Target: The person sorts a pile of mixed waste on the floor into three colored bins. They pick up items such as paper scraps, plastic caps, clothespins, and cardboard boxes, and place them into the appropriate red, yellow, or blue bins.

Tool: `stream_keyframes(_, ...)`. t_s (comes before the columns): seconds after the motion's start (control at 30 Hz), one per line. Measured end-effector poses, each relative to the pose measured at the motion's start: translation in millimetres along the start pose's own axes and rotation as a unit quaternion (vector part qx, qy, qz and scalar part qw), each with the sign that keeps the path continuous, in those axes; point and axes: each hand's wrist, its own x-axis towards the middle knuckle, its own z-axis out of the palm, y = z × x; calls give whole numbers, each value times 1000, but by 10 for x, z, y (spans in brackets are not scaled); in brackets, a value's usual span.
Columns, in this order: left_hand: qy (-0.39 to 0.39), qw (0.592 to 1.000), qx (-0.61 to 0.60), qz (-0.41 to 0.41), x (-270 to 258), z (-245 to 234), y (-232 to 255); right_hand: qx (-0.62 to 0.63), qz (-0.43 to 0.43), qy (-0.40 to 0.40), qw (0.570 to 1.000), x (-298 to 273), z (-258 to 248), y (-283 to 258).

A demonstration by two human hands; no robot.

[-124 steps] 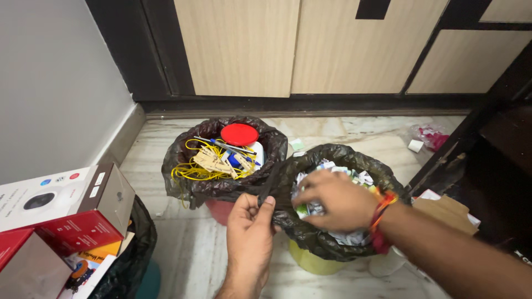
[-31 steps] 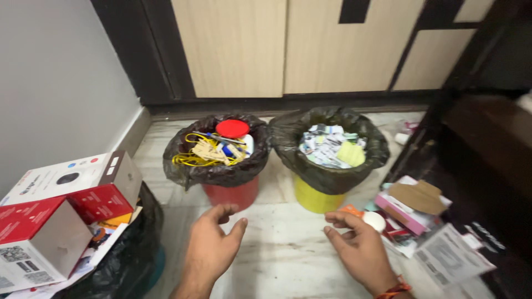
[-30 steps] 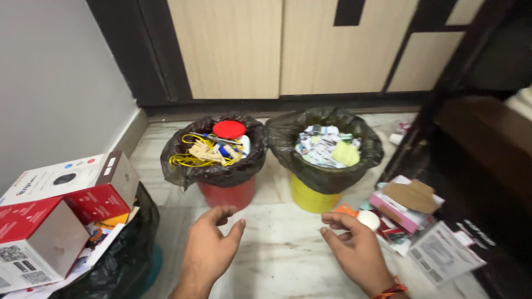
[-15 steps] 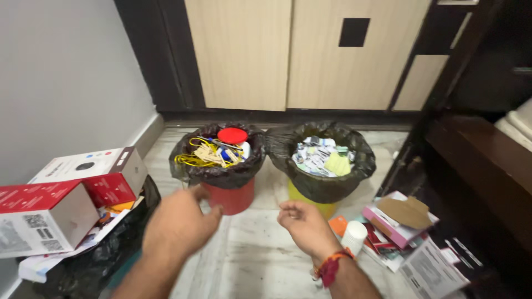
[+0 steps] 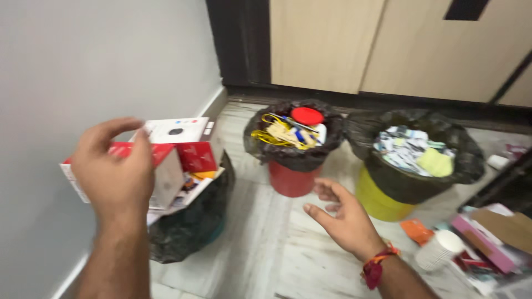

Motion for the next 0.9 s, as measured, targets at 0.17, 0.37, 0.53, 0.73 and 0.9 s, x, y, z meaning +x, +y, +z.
stream_keyframes(0.17, 176, 978, 52, -99, -196, -167, -605, 65, -167, -54, 982, 704, 596, -576)
stream_keyframes(0.37, 145, 835, -176, -502, 56, -147, -915, -63, -177, -109, 976, 1415, 1129, -1139)
stream_keyframes(0.53, 89, 833, -227, -497, 58, -119, -926, -30, -121, -193, 973, 1536, 1363, -1240)
stream_keyframes(0.73, 148, 871, -269, -382, 179, -136, -711, 156, -136, -148, 967, 1273, 1330, -1347)
stream_keyframes(0.9, 160, 887, -389, -190, 117, -103, -273, 206, -231, -93, 946, 835, 766, -1327)
